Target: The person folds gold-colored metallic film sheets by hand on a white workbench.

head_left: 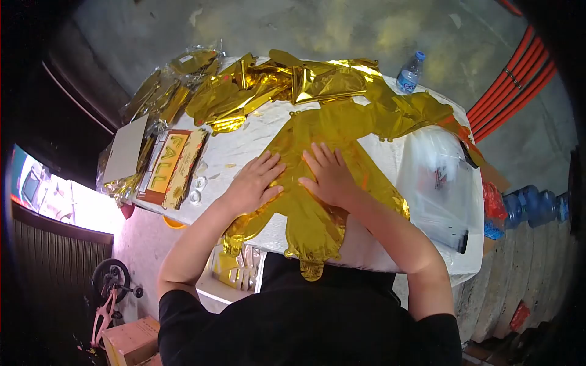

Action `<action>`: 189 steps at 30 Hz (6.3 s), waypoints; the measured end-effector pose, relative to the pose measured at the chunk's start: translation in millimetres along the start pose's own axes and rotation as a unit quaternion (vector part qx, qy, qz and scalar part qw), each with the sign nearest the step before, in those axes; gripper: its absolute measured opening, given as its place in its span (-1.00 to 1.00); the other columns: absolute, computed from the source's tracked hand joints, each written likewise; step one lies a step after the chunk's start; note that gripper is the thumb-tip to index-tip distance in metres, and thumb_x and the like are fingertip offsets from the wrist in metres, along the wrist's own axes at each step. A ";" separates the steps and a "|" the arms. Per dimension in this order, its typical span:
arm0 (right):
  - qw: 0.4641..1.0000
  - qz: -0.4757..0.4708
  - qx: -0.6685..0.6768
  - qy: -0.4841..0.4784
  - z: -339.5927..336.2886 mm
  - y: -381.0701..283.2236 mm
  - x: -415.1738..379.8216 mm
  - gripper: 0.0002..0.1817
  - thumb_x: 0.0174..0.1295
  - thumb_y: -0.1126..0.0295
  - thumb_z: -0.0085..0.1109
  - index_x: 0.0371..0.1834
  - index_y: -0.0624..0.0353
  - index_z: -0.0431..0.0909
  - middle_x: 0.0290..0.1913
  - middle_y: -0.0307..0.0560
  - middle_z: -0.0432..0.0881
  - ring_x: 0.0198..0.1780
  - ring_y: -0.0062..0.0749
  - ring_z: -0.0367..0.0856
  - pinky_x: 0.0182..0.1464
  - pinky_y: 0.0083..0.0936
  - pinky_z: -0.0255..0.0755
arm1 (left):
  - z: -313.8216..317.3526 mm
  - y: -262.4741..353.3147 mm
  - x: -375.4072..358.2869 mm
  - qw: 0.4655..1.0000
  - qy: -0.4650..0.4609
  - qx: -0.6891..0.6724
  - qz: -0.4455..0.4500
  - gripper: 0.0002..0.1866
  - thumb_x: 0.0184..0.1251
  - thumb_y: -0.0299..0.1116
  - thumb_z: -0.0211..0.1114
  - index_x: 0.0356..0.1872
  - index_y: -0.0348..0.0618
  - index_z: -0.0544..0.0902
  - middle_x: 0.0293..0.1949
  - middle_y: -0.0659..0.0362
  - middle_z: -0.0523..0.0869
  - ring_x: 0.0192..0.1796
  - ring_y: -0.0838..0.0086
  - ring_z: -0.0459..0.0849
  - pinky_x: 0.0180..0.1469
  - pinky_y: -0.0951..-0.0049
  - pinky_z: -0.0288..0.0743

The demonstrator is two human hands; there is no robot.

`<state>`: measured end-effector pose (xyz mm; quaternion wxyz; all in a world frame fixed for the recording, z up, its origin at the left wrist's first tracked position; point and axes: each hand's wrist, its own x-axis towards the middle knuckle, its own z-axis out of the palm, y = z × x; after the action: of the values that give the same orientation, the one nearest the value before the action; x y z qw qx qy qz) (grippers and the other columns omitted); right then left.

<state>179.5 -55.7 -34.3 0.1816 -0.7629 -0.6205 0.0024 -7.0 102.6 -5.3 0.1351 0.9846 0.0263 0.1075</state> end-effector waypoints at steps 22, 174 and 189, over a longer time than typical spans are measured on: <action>0.999 0.020 -0.041 -0.016 4.2 -24.0 0.6 -0.23 0.29 -0.13 -0.05 0.44 0.13 0.11 0.49 0.13 0.03 0.52 0.04 -0.08 0.45 0.09 -0.25 | 1.6 0.0 -3.1 1.000 0.003 -0.013 -0.012 -0.42 0.35 -0.09 0.15 0.32 -0.16 0.36 0.37 -0.05 0.31 0.47 0.06 0.14 0.45 0.10 0.02; 0.923 0.267 0.083 0.264 -152.2 248.1 28.1 -0.81 0.19 0.36 0.17 -0.43 0.28 0.57 -0.61 -0.09 0.54 -0.64 -0.40 0.53 -0.59 -0.43 0.35 | 41.2 -34.2 106.9 0.991 0.124 -0.042 -0.012 -0.72 0.24 -0.39 0.26 -0.02 -0.14 0.57 0.00 0.10 0.53 0.13 0.18 0.43 0.16 0.24 0.27; 0.754 0.229 0.300 0.537 -340.3 294.2 -20.0 -0.84 0.34 0.45 -0.03 -0.12 0.32 0.43 -0.38 -0.08 0.57 -0.39 -0.44 0.60 -0.43 -0.56 0.49 | 40.1 -31.6 108.1 0.989 0.142 -0.043 -0.002 -0.73 0.18 -0.42 0.30 -0.07 -0.14 0.60 -0.03 0.11 0.55 0.09 0.18 0.45 0.14 0.24 0.30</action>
<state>531.1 -216.2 196.7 0.6988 -0.6643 -0.1948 -0.1804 106.5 131.2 -29.5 0.1729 0.9526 0.0428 0.2468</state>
